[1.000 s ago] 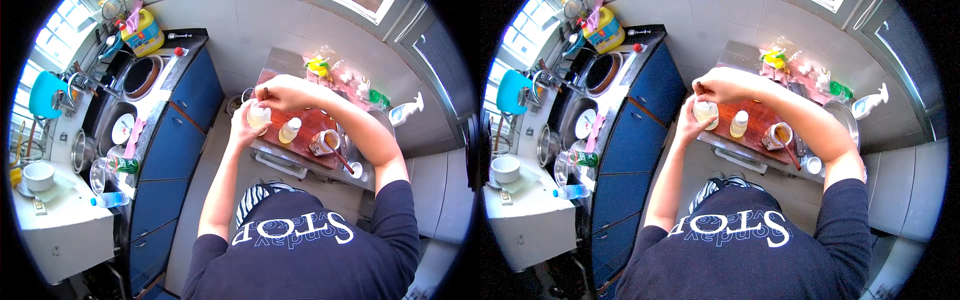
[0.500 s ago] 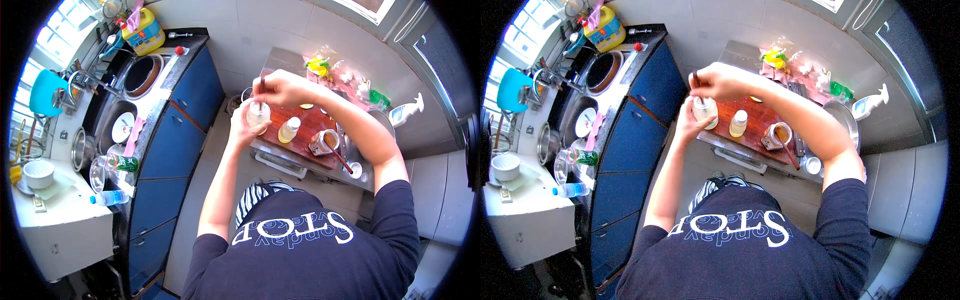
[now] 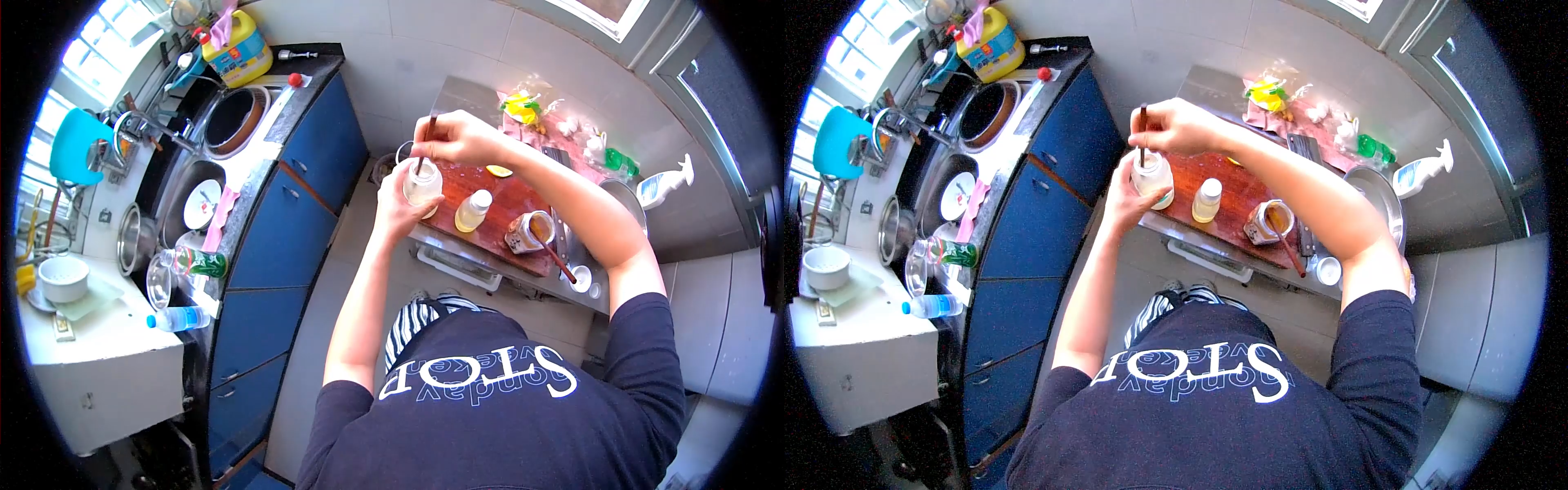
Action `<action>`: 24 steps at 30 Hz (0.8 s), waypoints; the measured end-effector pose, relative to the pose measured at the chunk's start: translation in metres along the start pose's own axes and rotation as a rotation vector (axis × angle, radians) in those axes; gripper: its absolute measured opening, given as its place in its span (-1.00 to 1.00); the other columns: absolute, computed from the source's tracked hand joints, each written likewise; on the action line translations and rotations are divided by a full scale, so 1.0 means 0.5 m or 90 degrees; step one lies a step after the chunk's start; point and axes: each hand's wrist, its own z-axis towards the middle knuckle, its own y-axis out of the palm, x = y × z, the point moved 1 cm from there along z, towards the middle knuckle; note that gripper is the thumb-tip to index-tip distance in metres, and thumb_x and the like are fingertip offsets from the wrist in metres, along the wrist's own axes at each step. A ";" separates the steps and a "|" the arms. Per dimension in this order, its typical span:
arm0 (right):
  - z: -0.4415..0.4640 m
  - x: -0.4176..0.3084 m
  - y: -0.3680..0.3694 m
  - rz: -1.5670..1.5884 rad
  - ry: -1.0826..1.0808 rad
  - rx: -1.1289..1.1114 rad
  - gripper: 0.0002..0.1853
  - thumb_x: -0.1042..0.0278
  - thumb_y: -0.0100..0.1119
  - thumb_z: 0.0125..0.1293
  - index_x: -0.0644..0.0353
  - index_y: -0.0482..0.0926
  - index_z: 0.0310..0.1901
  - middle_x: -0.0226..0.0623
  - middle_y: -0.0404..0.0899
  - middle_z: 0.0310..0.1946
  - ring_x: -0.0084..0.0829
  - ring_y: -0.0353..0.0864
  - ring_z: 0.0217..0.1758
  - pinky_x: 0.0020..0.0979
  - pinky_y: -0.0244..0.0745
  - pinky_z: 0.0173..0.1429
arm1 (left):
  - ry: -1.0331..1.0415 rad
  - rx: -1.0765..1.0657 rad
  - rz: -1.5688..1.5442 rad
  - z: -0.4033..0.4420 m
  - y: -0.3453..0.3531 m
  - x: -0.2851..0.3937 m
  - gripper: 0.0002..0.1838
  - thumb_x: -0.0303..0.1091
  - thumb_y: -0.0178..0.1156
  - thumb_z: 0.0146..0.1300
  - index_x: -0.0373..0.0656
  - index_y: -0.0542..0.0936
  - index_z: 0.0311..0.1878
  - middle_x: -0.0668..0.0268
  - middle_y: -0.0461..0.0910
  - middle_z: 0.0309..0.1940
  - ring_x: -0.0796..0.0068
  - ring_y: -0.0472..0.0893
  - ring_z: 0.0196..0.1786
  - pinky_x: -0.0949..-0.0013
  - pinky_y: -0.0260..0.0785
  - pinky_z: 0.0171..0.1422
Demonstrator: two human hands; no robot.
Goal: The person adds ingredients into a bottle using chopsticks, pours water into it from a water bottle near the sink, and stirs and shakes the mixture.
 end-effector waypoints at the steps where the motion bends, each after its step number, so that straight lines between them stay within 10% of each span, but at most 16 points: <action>1: 0.003 0.007 -0.001 -0.040 -0.026 0.014 -0.80 0.26 0.25 0.20 0.21 0.52 -0.35 -0.24 0.55 -0.54 -0.38 0.50 -0.49 -0.34 0.40 -0.31 | -0.004 0.007 0.001 -0.003 -0.002 -0.002 -0.33 -0.33 0.52 -0.18 -0.25 0.49 0.07 0.13 0.61 -0.11 0.28 0.61 -0.05 0.31 0.43 0.09; 5: -0.011 0.011 0.005 -0.297 -0.058 -0.103 -0.78 0.25 0.25 0.21 0.23 0.52 -0.36 -0.30 0.55 -0.55 -0.47 0.49 -0.47 -0.39 0.41 -0.29 | -0.017 -0.005 -0.021 -0.001 0.000 -0.001 -0.33 -0.34 0.52 -0.18 -0.25 0.49 0.07 0.13 0.61 -0.11 0.28 0.61 -0.05 0.30 0.43 0.09; 16: -0.004 -0.047 -0.051 0.099 0.031 0.111 -0.85 0.29 0.20 0.32 0.17 0.52 -0.32 -0.59 0.42 -0.51 -0.75 0.35 -0.44 -0.62 0.27 -0.34 | -0.013 0.001 -0.061 -0.003 0.004 -0.010 -0.35 -0.38 0.52 -0.18 -0.27 0.48 0.04 0.16 0.62 -0.16 0.35 0.62 -0.09 0.33 0.44 0.07; 24: -0.035 -0.120 -0.084 -0.055 -0.077 0.144 -0.84 0.36 0.16 0.34 0.23 0.46 -0.36 -0.61 0.29 -0.53 -0.74 0.26 -0.42 -0.62 0.19 -0.31 | -0.024 -0.002 -0.088 -0.005 0.009 -0.027 -0.35 -0.39 0.52 -0.18 -0.28 0.48 0.04 0.17 0.62 -0.16 0.39 0.61 -0.08 0.35 0.44 0.09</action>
